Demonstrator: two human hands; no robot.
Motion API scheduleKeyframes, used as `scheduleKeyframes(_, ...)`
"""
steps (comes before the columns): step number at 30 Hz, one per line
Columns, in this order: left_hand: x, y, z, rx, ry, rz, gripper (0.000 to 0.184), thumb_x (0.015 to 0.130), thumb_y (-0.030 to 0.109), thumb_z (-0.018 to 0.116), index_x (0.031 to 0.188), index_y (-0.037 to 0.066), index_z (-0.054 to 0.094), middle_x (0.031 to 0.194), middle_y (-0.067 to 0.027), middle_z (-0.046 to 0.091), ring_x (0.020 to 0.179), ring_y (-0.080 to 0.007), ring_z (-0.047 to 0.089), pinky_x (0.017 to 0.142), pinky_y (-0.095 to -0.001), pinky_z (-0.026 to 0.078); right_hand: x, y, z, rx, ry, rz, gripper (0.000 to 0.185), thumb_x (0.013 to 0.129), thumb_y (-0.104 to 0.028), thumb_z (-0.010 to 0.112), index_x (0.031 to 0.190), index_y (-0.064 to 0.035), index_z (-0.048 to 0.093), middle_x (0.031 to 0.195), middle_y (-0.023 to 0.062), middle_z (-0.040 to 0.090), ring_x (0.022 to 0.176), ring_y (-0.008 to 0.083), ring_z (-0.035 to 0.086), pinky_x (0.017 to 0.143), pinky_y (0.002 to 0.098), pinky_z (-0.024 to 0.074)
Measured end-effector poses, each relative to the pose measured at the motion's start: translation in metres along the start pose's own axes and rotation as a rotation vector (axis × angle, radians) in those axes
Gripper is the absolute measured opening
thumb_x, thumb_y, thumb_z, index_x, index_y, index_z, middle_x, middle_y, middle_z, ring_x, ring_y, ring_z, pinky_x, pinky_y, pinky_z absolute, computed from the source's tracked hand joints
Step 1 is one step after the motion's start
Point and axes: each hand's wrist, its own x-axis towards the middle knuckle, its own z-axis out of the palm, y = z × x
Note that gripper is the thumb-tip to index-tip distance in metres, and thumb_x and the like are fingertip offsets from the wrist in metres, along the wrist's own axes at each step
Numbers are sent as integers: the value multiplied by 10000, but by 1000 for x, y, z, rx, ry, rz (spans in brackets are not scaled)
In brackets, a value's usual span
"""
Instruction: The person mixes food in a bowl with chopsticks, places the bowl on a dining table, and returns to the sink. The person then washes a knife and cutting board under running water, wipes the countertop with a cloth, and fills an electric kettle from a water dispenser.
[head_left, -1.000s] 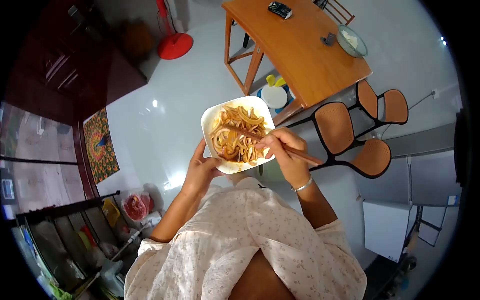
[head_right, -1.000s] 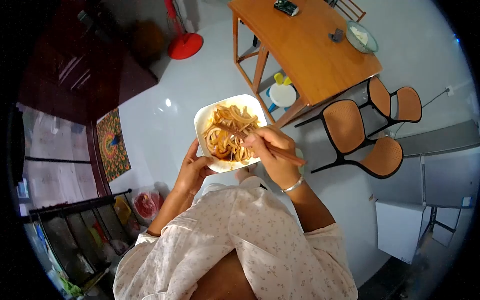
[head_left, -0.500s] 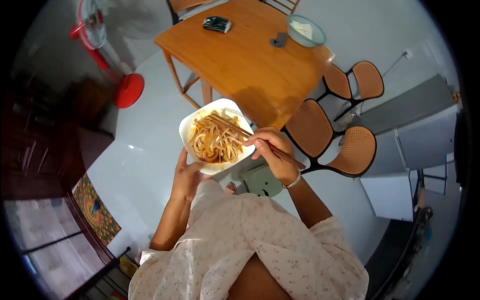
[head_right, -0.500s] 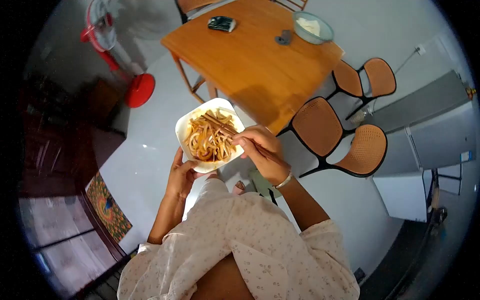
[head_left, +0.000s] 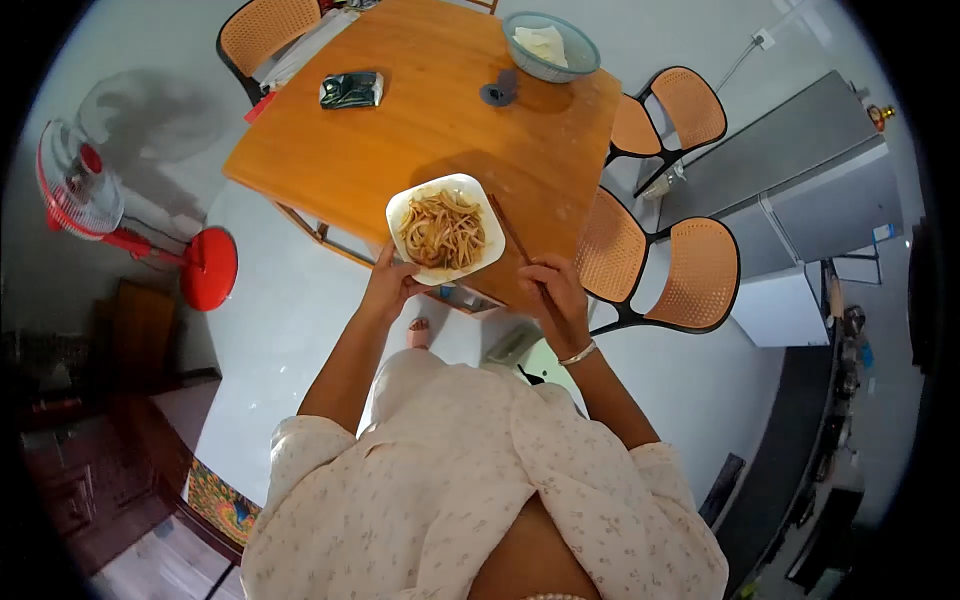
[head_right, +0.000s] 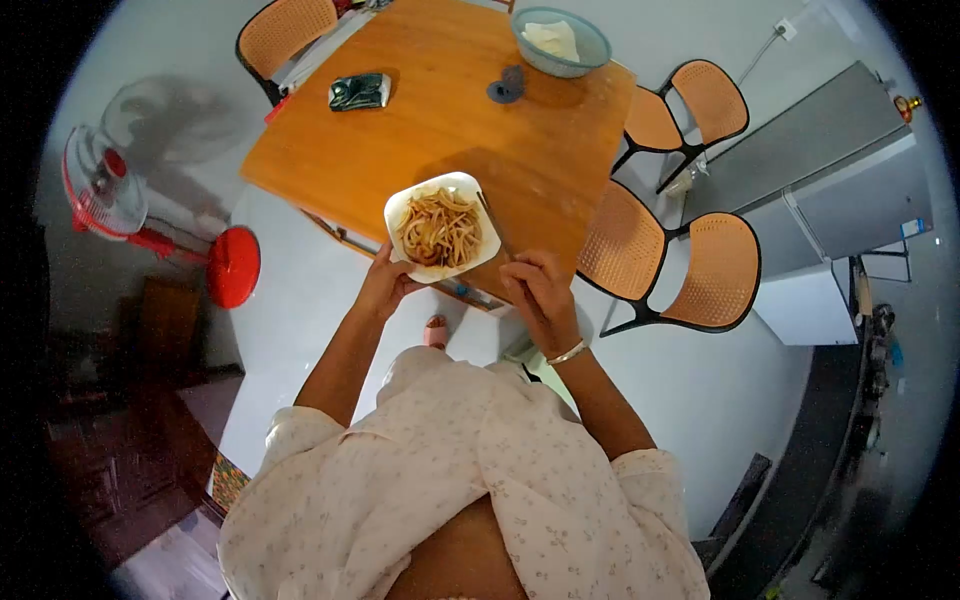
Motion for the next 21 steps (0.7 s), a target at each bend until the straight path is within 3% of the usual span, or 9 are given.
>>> scheduleKeyframes(6, 72, 21, -19, 26, 11, -85, 711, 791, -92, 452, 1447, 86, 247, 1249, -188, 537, 984, -305, 660, 803, -400, 602, 15, 13, 30, -165, -12, 16, 170, 807, 27, 670, 967, -12, 631, 1029, 136, 562, 908, 264, 591, 765, 313, 491)
scheduleKeyframes(10, 113, 23, -28, 35, -4, -91, 689, 799, -97, 433, 1433, 104, 257, 1318, -182, 475, 1109, -314, 600, 846, -409, 590, 23, 19, 43, -216, 3, 19, 171, 789, -8, 704, 944, -19, 633, 1021, 136, 576, 913, 281, 597, 755, 338, 496)
scheduleKeyframes(21, 152, 30, -9, 117, -16, -140, 662, 836, -102, 419, 1431, 140, 258, 1337, -169, 459, 1151, -323, 570, 850, -433, 585, 30, 41, 42, -146, 7, 126, 160, 830, -44, 677, 983, -24, 632, 1045, 151, 579, 916, 306, 608, 758, 349, 504)
